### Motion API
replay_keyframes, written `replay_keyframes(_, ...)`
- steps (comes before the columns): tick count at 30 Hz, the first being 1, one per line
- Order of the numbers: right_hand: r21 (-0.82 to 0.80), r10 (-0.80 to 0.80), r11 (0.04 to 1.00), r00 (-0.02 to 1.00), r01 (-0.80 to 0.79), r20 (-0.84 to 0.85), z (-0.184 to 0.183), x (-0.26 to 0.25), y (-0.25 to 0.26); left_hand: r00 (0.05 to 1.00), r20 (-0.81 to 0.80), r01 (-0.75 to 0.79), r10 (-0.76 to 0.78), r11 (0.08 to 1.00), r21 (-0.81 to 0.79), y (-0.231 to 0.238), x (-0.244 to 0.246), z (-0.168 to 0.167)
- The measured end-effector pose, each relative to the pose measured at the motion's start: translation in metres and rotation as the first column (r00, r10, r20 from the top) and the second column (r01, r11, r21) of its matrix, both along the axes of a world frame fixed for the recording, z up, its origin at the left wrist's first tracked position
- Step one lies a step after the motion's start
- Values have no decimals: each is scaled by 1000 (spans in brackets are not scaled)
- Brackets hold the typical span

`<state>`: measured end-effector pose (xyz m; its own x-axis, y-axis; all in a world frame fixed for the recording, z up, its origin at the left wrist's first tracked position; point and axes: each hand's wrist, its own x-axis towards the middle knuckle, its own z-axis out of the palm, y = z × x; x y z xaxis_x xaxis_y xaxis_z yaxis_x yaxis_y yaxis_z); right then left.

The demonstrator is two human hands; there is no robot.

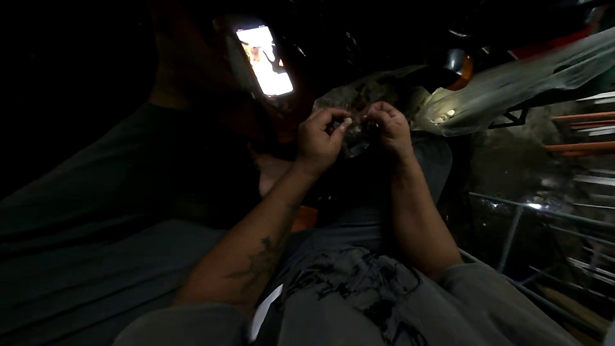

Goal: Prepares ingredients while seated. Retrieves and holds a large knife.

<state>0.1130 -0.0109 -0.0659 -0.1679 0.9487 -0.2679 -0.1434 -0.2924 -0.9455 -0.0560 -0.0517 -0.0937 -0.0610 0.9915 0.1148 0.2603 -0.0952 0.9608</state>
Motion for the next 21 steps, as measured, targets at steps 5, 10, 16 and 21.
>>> replay_keyframes(5, 157, 77, 979, 949, -130, 306, 0, 2, -2, 950, 312, 14, 14, 996, -85, 3, -3, 6)
replay_keyframes(10, 146, 269, 904, 800, -402, 536, -4, -4, -6, 927, 374, 32, 4, 995, -91, 3, -5, 7)
replay_keyframes(16, 266, 247, 887, 875, -377, 416, -3, 0, -6, 1000, 12, 19, -20, 996, 85, -2, -3, 19)
replay_keyframes(21, 292, 255, 892, 918, -345, 303, -4, 3, -5, 983, -181, 31, 13, 971, 236, -5, -2, 20)
